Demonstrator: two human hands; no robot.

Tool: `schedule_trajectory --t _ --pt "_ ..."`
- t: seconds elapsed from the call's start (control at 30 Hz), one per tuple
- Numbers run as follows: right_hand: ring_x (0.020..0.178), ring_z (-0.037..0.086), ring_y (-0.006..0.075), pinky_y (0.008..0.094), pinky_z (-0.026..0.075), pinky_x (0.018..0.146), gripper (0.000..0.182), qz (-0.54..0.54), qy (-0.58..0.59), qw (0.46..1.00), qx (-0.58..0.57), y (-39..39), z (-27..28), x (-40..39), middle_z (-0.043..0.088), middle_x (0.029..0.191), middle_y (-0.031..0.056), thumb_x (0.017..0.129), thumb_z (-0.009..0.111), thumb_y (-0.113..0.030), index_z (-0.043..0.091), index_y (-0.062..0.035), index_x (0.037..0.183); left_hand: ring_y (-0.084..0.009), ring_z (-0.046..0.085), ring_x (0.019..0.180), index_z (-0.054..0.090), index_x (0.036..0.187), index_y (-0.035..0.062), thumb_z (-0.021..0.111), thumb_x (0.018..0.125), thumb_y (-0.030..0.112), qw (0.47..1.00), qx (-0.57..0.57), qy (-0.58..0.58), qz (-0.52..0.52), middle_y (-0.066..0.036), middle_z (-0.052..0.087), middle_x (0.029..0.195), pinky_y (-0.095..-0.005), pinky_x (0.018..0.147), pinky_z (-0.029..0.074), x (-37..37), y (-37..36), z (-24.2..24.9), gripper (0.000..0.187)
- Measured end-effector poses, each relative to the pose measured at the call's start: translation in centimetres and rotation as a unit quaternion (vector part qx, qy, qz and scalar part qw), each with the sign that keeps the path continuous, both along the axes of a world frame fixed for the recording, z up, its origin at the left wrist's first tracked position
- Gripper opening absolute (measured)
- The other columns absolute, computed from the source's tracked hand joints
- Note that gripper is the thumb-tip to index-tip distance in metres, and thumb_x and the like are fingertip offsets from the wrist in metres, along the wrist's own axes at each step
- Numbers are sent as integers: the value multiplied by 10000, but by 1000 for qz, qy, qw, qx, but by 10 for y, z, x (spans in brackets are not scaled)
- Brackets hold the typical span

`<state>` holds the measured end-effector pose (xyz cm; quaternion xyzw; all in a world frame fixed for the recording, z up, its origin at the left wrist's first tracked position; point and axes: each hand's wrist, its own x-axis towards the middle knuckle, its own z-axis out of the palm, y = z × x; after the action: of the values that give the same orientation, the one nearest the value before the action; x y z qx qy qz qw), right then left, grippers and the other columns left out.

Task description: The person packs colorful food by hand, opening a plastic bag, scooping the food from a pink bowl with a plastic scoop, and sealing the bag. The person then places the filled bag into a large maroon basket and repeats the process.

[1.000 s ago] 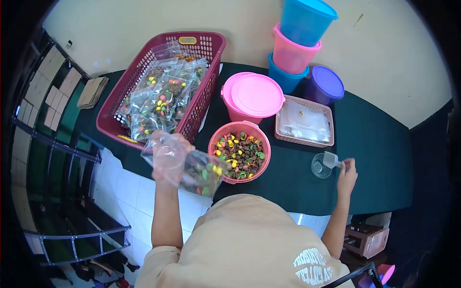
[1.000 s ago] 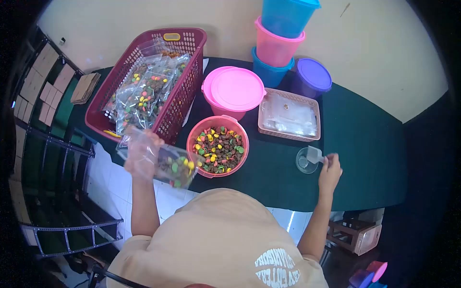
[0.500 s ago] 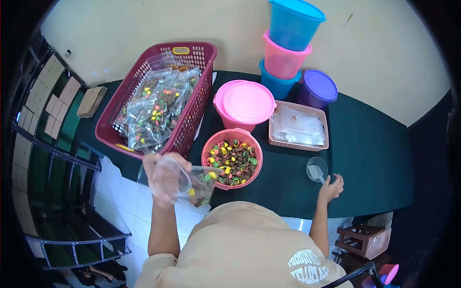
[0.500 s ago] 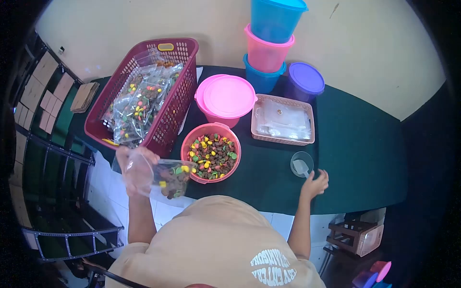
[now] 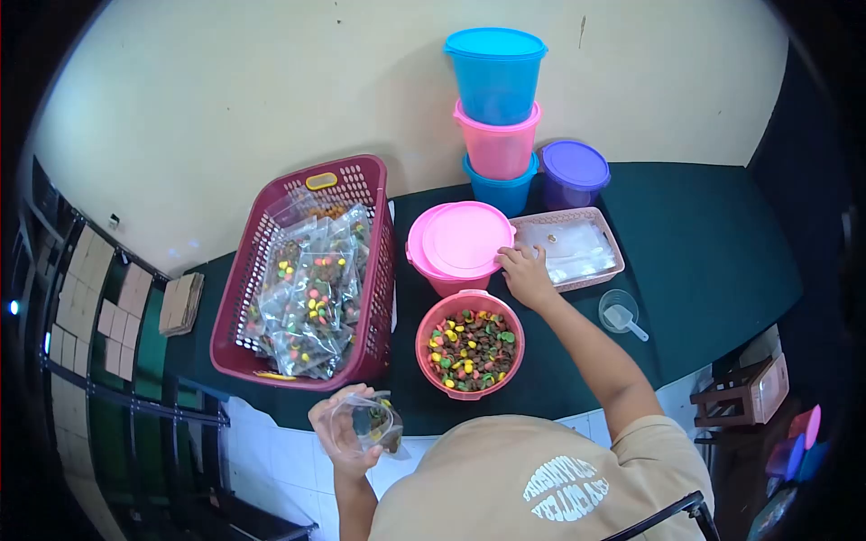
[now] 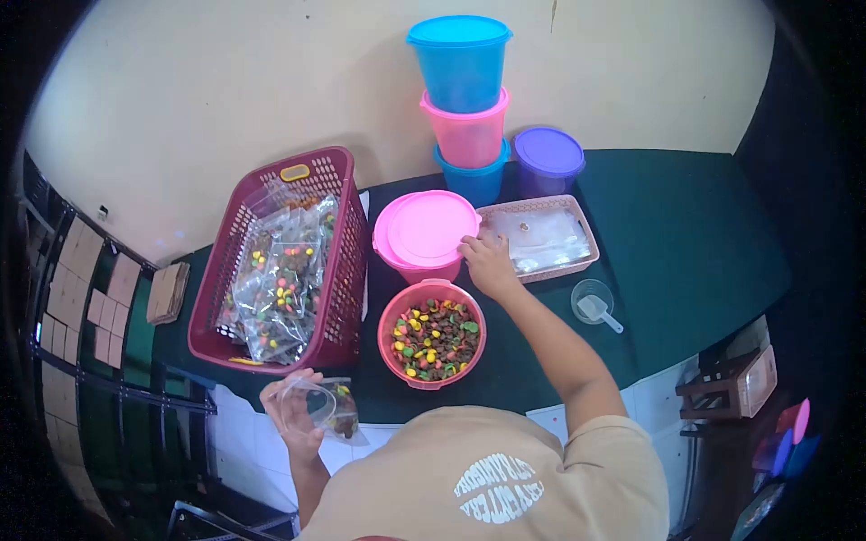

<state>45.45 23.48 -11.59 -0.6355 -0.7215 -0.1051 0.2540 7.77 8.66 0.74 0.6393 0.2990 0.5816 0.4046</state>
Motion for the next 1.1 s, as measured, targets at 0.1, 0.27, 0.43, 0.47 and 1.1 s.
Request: schedule_trajectory --t 0.1,0.27,0.43,0.47,1.1 --pt "1129 505 221 580 312 973 265 7 -34 999 -7 8 2 0 592 1159 6 807 611 -128 614 -143 1072 -353 548 1140 291 1299 85 841 641 437 1000 -28 3 3 -250 494 1241 -476 1006 434 -15 3 -10 927" --pt "1024 533 225 491 373 918 224 59 -63 996 1 -1 17 -7 615 1047 4 799 571 -133 616 -127 1018 -357 554 1135 289 1302 101 851 633 440 994 -89 -7 -56 -249 498 1249 -479 1020 415 -23 13 -13 937" --pt "989 560 223 378 419 857 136 163 -36 977 -136 -93 35 -37 629 1013 17 785 583 -119 609 -112 919 -356 549 1142 293 1300 99 864 620 440 991 -69 1 -114 -246 498 1252 -482 1016 415 -32 34 -16 952" --pt "1013 568 213 375 419 863 146 176 -6 978 -110 -111 32 -40 635 1027 15 777 595 -108 613 -110 921 -355 546 1144 295 1300 99 870 612 440 991 -61 -7 -122 -247 497 1252 -483 1015 414 -32 39 -20 959" --pt "1056 565 286 421 425 985 264 129 87 982 -104 -129 28 -43 607 1023 99 752 743 -184 598 -61 934 -343 523 1166 330 1302 78 892 589 288 939 -74 -67 -328 -271 466 1298 -450 1009 410 -14 58 -28 933"
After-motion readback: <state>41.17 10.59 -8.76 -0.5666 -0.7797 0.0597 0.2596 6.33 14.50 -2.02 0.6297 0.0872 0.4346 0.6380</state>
